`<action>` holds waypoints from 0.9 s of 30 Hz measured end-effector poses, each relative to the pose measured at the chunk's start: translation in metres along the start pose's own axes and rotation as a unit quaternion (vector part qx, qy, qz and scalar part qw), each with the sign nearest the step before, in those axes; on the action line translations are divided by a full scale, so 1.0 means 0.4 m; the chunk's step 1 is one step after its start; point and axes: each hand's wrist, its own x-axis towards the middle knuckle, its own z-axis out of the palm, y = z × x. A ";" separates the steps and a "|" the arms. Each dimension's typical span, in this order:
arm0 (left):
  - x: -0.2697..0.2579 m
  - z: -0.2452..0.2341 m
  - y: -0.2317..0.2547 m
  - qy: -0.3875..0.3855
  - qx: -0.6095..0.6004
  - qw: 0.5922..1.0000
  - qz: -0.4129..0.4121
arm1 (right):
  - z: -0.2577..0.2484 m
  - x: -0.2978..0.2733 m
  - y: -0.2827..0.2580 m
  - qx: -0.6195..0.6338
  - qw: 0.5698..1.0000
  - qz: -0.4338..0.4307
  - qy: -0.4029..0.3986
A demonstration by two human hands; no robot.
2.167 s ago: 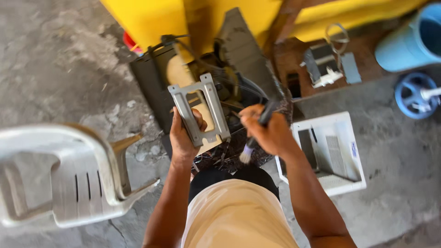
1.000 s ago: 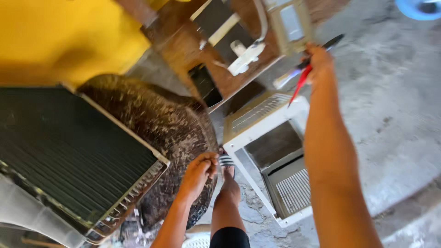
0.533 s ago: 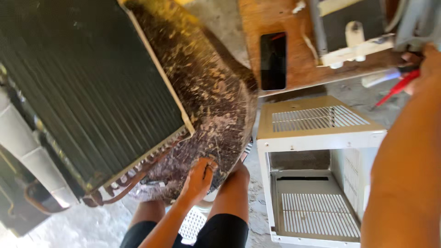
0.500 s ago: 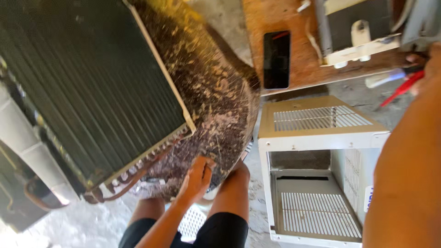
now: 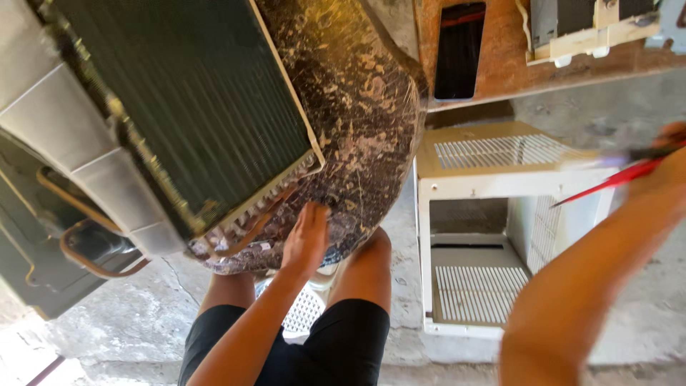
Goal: The person disassembles a refrigerator compressor unit, removes a metal bracket using a screwdriver, cleans the bracket with a brush, and then reassembles the unit by reconnecting wires and securing components.
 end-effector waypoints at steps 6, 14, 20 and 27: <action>-0.015 0.063 -0.051 0.015 0.015 0.998 0.059 | 0.081 -0.521 -0.051 -0.029 0.995 0.025 -0.092; -0.041 0.117 -0.058 -0.028 0.056 0.984 0.167 | 0.128 -0.903 0.045 0.005 0.988 0.116 -0.102; -0.034 0.120 -0.080 0.011 0.056 0.974 0.221 | 0.109 -1.007 0.103 -0.004 0.987 0.138 -0.081; -0.046 0.105 -0.093 -0.040 0.036 0.971 0.233 | 0.136 -1.036 0.183 -0.038 0.982 0.164 -0.087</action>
